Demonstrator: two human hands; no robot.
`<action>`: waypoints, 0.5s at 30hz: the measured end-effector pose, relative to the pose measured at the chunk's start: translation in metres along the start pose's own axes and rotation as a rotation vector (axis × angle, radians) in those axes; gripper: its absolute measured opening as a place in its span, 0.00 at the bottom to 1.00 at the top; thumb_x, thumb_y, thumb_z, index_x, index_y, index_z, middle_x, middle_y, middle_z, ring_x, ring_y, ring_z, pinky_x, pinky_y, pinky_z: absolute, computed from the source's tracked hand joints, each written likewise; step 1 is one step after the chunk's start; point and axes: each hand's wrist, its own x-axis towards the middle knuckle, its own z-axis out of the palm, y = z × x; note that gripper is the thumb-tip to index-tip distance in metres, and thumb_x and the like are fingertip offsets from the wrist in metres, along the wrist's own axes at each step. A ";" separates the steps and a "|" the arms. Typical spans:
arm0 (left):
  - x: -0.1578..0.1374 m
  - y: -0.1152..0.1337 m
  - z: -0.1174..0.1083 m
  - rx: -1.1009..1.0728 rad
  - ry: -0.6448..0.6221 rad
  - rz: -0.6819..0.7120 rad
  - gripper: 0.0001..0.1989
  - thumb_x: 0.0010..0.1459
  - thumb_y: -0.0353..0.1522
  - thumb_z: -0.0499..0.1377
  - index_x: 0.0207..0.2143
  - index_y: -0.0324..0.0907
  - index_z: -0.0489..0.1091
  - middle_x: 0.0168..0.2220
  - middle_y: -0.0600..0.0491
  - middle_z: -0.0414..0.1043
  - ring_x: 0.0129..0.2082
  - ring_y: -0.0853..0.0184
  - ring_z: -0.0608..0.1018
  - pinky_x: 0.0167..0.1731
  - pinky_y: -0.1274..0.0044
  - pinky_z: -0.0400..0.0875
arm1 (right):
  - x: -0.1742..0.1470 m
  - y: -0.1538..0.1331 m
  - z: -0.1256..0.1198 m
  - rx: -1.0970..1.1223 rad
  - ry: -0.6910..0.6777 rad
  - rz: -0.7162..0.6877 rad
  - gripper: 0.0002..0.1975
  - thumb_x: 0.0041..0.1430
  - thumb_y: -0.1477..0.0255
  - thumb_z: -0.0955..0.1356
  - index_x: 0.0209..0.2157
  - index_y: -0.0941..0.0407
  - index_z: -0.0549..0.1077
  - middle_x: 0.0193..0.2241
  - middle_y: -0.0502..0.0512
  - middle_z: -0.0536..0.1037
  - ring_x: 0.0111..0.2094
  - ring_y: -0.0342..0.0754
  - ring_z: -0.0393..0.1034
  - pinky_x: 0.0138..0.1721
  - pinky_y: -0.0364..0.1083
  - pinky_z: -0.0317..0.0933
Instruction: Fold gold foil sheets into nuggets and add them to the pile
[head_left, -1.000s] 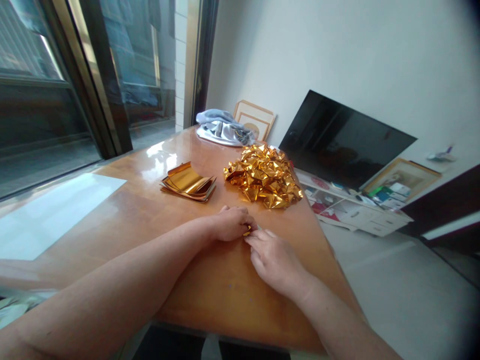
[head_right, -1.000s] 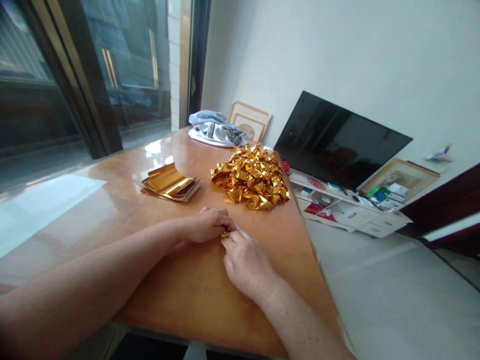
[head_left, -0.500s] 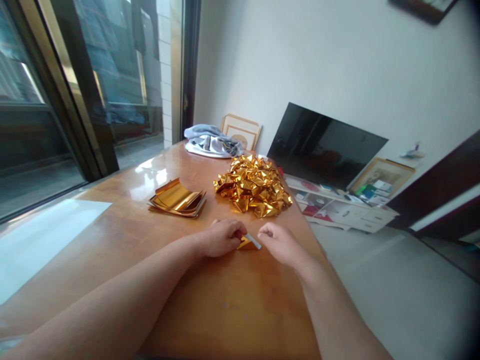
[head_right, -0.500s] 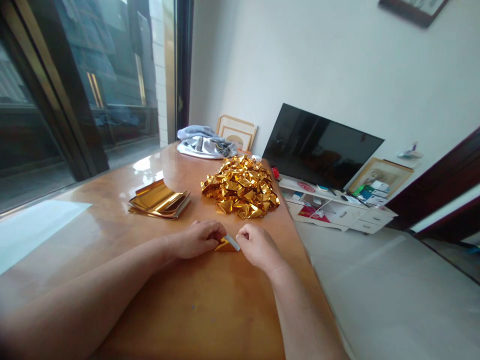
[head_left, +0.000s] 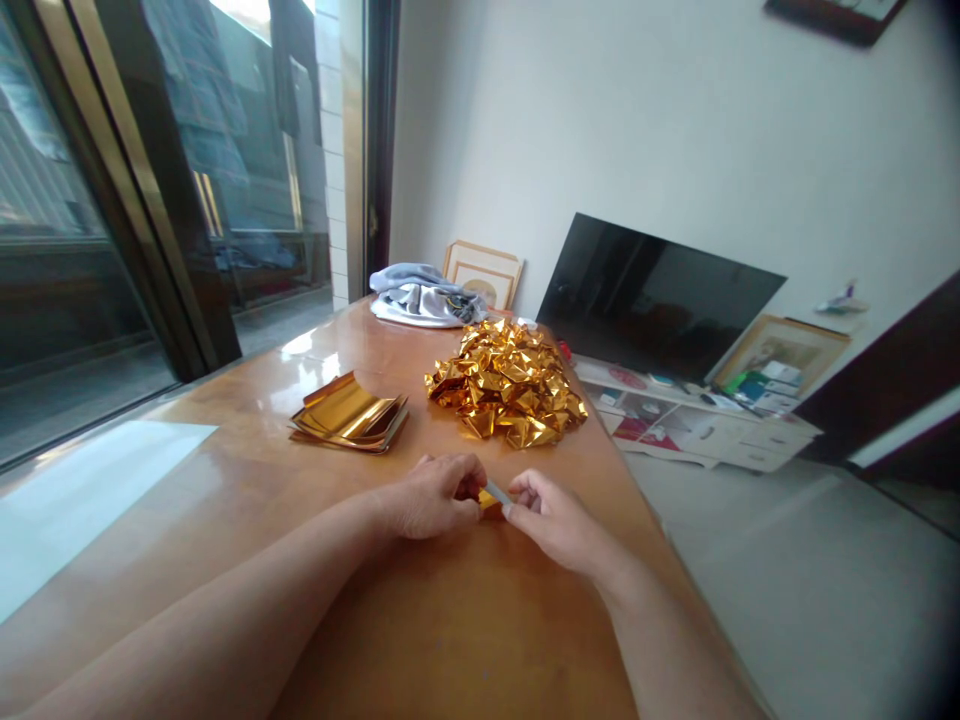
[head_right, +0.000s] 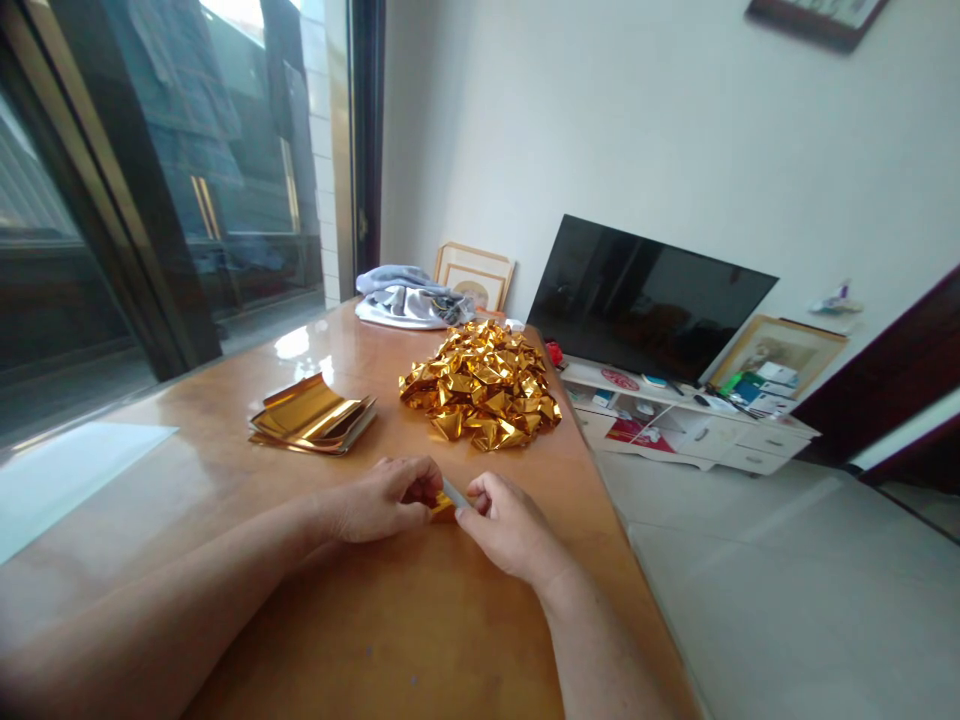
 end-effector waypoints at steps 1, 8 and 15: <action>0.000 0.001 0.001 0.019 0.009 -0.002 0.10 0.54 0.35 0.58 0.40 0.44 0.68 0.37 0.55 0.75 0.36 0.65 0.75 0.36 0.75 0.65 | 0.001 0.000 0.001 -0.014 0.010 0.002 0.09 0.56 0.66 0.71 0.38 0.53 0.72 0.30 0.49 0.75 0.29 0.44 0.66 0.30 0.41 0.56; 0.000 0.005 0.003 0.149 0.014 0.074 0.07 0.55 0.29 0.57 0.38 0.46 0.70 0.39 0.56 0.74 0.40 0.65 0.74 0.42 0.74 0.62 | 0.006 -0.006 0.002 -0.144 0.020 0.012 0.06 0.57 0.67 0.69 0.32 0.53 0.70 0.27 0.47 0.74 0.27 0.43 0.64 0.26 0.41 0.50; 0.004 0.003 0.003 0.127 -0.040 0.052 0.10 0.55 0.30 0.57 0.37 0.49 0.77 0.42 0.55 0.74 0.45 0.63 0.74 0.48 0.71 0.61 | 0.007 -0.002 0.007 -0.115 -0.002 0.078 0.12 0.54 0.61 0.72 0.33 0.53 0.69 0.26 0.47 0.73 0.27 0.44 0.63 0.26 0.41 0.48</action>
